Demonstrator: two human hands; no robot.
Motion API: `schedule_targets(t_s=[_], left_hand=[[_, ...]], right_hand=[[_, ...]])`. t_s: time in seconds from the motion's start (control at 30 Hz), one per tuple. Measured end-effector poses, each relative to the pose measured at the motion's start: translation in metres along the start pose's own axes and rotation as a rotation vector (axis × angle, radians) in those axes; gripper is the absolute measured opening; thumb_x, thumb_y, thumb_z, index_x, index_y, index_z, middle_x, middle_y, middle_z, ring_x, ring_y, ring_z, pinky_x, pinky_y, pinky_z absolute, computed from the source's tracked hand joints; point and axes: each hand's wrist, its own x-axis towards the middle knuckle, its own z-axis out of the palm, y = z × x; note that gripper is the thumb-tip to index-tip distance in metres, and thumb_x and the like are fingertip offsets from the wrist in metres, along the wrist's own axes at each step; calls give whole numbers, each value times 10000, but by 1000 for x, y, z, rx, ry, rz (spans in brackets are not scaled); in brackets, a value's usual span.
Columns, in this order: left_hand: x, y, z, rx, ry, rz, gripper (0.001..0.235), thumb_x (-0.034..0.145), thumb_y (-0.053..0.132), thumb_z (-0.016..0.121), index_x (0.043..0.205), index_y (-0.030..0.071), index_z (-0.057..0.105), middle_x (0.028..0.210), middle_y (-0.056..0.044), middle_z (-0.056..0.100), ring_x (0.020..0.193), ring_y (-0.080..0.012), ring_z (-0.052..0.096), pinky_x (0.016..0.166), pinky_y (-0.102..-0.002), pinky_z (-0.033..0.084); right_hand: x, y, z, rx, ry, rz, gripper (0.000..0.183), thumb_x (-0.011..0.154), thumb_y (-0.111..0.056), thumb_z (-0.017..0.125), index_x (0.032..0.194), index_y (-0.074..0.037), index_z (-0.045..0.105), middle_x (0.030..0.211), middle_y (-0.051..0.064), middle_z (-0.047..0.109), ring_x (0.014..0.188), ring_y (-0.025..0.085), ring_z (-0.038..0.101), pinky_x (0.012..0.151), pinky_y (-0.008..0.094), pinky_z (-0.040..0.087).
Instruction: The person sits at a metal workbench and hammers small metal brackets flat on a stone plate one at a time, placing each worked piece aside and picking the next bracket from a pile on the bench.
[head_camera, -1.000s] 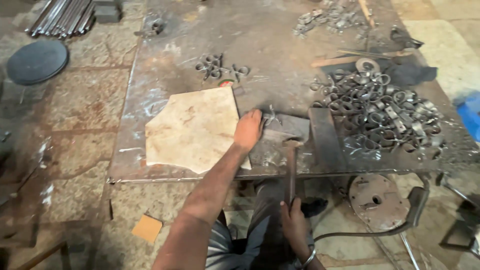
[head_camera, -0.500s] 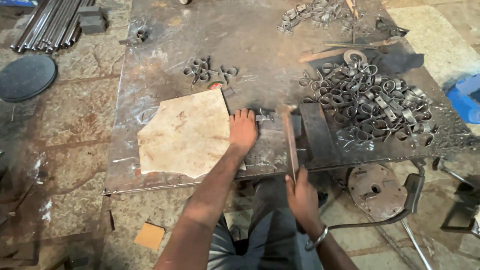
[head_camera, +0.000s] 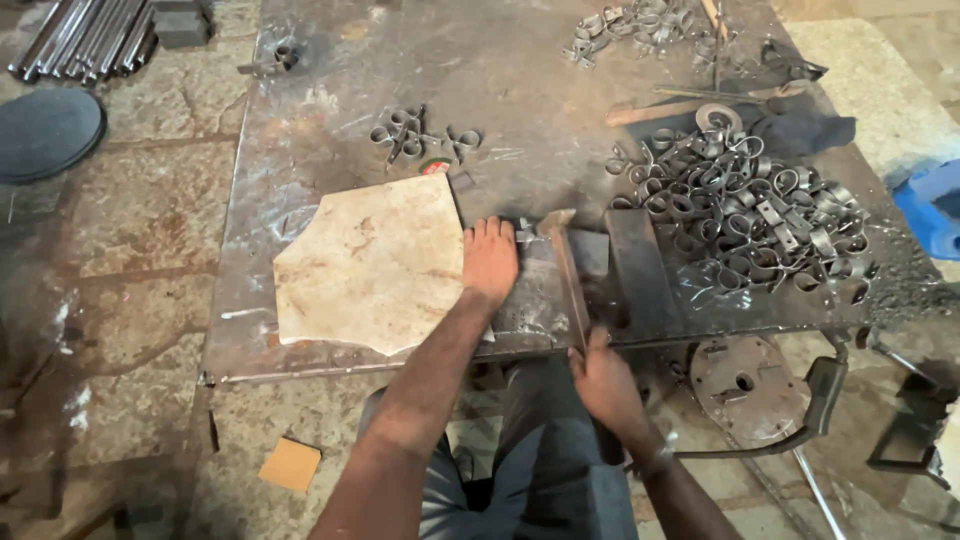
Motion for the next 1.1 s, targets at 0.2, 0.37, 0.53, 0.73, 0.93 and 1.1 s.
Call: schedule_targets(t_s=[0.2, 0.37, 0.53, 0.73, 0.93, 1.1], left_hand=[[3, -7, -1, -38, -16, -29, 289, 889, 199, 574, 1116, 46, 666, 1185, -143, 646, 1135, -335, 573, 944, -483, 446], [7, -56, -43, -260, -136, -183, 382, 828, 329, 671, 1050, 21, 719, 1110, -210, 710, 1043, -404, 659, 881, -522, 519], [-7, -160, -95, -218, -341, -356, 334, 789, 291, 665, 942, 11, 762, 943, -259, 735, 928, -422, 717, 840, -513, 569], [-35, -231, -92, -156, -516, -550, 337, 799, 258, 626, 918, -11, 791, 930, -236, 770, 890, -358, 771, 810, -446, 605], [-55, -226, -105, -295, -467, -545, 607, 805, 548, 699, 1103, 21, 733, 1027, -212, 757, 983, -335, 743, 884, -435, 574], [-78, -234, -134, -231, -429, -382, 895, 690, 629, 797, 1386, 105, 588, 1334, -218, 595, 1279, -373, 537, 1069, -471, 428]], right_hand=[[-35, 39, 38, 145, -94, -59, 381, 981, -326, 613, 1169, -38, 450, 773, 287, 660, 742, 516, 649, 610, 563, 487], [-76, 93, 83, 387, -324, 128, 418, 947, -334, 633, 1210, -37, 503, 766, 268, 667, 684, 388, 671, 624, 491, 527], [-73, 182, 156, 496, -194, -137, 645, 1021, -297, 705, 1343, 155, 379, 1169, 215, 579, 1032, 249, 562, 849, 435, 481], [-60, 100, 120, 429, -412, 280, 457, 1002, -331, 627, 1124, 83, 476, 809, 244, 611, 701, 351, 593, 616, 485, 497], [-72, 57, 104, 256, -199, 96, 395, 964, -330, 619, 1153, -21, 460, 633, 165, 614, 574, 346, 621, 544, 497, 475], [-73, 47, 94, 257, -363, 313, 376, 994, -324, 594, 1182, -47, 423, 664, 239, 634, 559, 413, 672, 548, 536, 500]])
